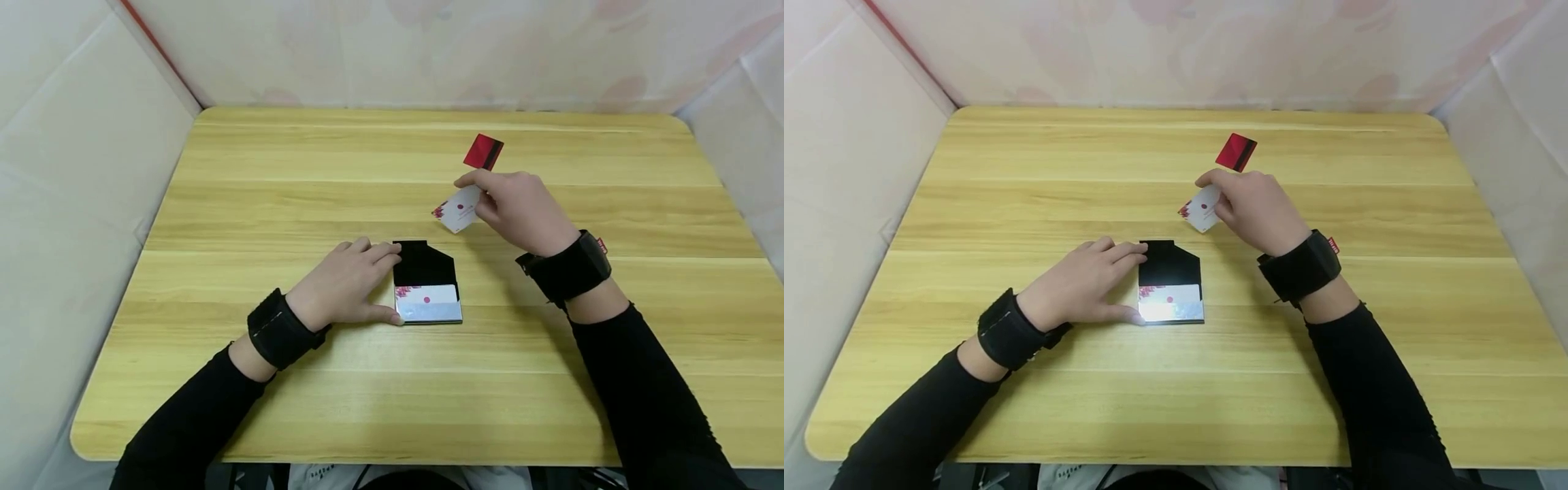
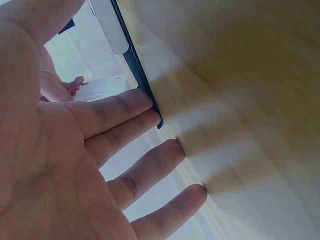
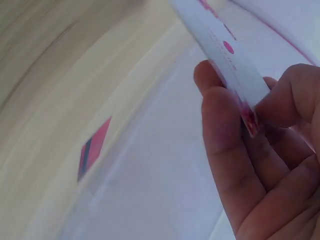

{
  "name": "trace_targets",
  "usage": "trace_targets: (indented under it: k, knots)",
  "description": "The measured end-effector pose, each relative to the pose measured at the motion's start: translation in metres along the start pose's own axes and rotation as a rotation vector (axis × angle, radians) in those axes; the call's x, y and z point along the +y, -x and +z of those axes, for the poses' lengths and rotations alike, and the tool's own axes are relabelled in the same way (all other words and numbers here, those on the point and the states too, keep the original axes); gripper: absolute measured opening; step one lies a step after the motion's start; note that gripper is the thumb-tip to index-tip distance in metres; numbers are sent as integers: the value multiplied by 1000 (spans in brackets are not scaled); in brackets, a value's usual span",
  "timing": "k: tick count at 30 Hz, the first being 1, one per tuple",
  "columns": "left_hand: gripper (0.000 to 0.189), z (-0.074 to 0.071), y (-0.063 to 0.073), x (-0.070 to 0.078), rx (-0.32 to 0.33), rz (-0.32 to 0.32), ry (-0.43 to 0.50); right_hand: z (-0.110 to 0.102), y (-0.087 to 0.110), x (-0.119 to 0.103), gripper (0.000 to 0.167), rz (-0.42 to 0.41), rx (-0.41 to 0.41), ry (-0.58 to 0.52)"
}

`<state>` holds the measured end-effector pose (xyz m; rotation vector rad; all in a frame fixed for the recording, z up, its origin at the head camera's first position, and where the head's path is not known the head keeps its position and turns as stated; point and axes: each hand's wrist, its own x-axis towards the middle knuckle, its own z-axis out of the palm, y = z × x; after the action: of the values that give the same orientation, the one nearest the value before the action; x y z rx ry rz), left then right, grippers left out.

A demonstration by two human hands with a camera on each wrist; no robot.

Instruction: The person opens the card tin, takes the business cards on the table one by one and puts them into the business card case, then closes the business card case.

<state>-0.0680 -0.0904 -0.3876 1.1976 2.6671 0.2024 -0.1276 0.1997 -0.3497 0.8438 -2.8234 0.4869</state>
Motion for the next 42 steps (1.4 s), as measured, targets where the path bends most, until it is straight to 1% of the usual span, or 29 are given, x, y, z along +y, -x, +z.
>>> trace_targets:
  k: [2, 5, 9, 11, 15, 18, 21, 23, 25, 28, 31, 36, 39, 42]
  knots:
    - [100, 0, 0, 0, 1, -2, -1, -3, 0, -1, 34, -1, 19, -42]
    - [100, 0, 1, 0, 2, -9, 1, -4, -1, -4, 24, -13, 17, -111]
    - [100, 0, 2, 0, 3, -14, 3, -4, -1, -12, 7, -39, -23, -203]
    - [100, 0, 2, 0, 5, -12, 4, -2, 0, -16, 2, -60, -54, -227]
    - [100, 0, 3, -1, 9, -10, 4, -1, 0, -23, 5, -124, -121, -260]
    - [100, 0, 2, -1, 17, -7, 2, 0, 0, -27, 7, -145, -179, -312]
    - [100, 0, 2, -1, 20, -7, -2, 1, 0, -31, 18, -145, -249, -361]
    - [100, 0, 2, -1, 15, -9, -5, 2, 0, -34, 27, -135, -290, -375]
    - [100, 1, 2, -1, 10, -10, -8, 4, 1, -35, 31, -141, -313, -370]
    - [99, 1, 3, -1, 8, -7, -11, 7, 1, -37, 30, -156, -325, -363]
    - [98, 0, 3, 0, 14, -8, -14, 12, 1, -38, 24, -179, -324, -356]
    - [93, 0, 2, 1, 18, -10, -4, 20, 2, -40, 15, -184, -366, -338]
    - [87, 0, 2, 2, 17, -5, 1, 23, 4, -40, 17, -173, -397, -333]
    - [89, -1, 1, 2, 17, -2, 4, 24, 5, -41, 21, -150, -429, -341]
